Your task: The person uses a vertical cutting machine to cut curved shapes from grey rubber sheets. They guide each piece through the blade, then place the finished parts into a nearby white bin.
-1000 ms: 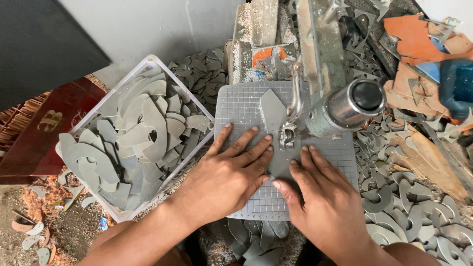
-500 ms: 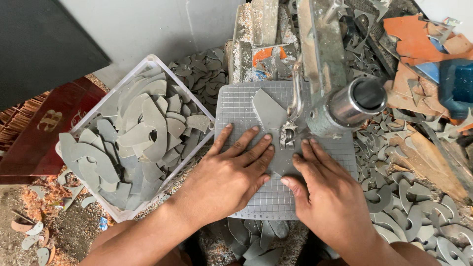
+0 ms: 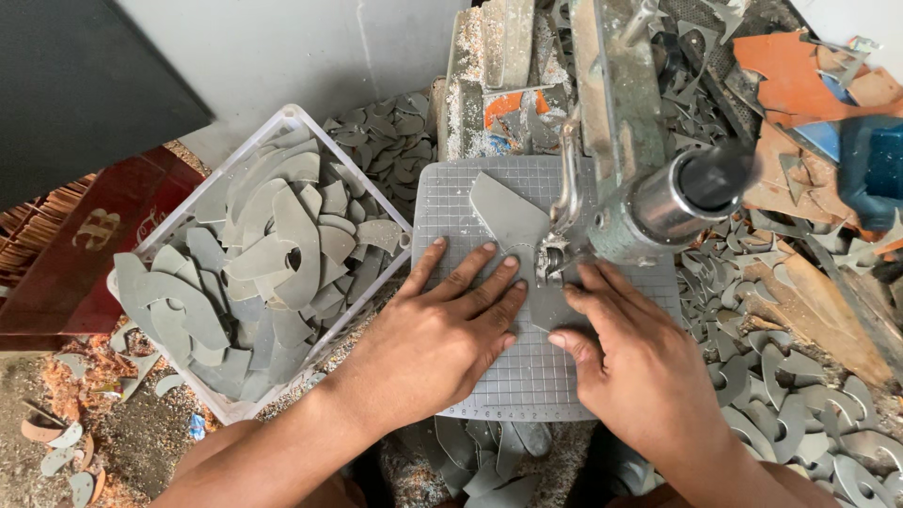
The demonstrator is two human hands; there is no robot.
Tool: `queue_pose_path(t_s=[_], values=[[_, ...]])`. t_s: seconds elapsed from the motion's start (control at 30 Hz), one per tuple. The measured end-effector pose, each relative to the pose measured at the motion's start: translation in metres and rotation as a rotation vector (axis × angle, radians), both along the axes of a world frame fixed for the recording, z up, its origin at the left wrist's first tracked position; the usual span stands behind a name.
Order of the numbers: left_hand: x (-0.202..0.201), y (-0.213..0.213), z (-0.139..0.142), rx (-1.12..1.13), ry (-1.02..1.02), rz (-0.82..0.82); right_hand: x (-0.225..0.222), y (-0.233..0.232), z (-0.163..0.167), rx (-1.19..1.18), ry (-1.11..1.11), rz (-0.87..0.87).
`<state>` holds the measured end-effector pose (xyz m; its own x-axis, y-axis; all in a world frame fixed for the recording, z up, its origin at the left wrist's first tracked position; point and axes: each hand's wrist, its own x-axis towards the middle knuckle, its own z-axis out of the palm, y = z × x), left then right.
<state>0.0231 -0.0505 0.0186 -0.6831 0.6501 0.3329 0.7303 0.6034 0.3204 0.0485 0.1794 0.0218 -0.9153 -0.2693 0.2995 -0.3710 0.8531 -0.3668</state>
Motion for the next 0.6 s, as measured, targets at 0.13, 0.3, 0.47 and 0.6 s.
queue_pose_path(t_s=[0.13, 0.3, 0.47, 0.6], values=[[-0.0001, 0.0000, -0.0002, 0.001, 0.000, 0.000, -0.0021, 0.0024, -0.0015, 0.005, -0.014, -0.010], [-0.0002, 0.0005, -0.0007, -0.004, 0.001, 0.001, -0.0048, 0.0054, -0.0023, -0.007, -0.042, -0.020], [-0.0001, 0.0009, -0.0018, -0.010, 0.001, 0.002, -0.0088, 0.0076, -0.0021, -0.022, -0.030, -0.012], [-0.0010, 0.0019, -0.0027, -0.006, -0.016, 0.001, -0.0098, 0.0082, -0.0004, -0.032, -0.031, -0.017]])
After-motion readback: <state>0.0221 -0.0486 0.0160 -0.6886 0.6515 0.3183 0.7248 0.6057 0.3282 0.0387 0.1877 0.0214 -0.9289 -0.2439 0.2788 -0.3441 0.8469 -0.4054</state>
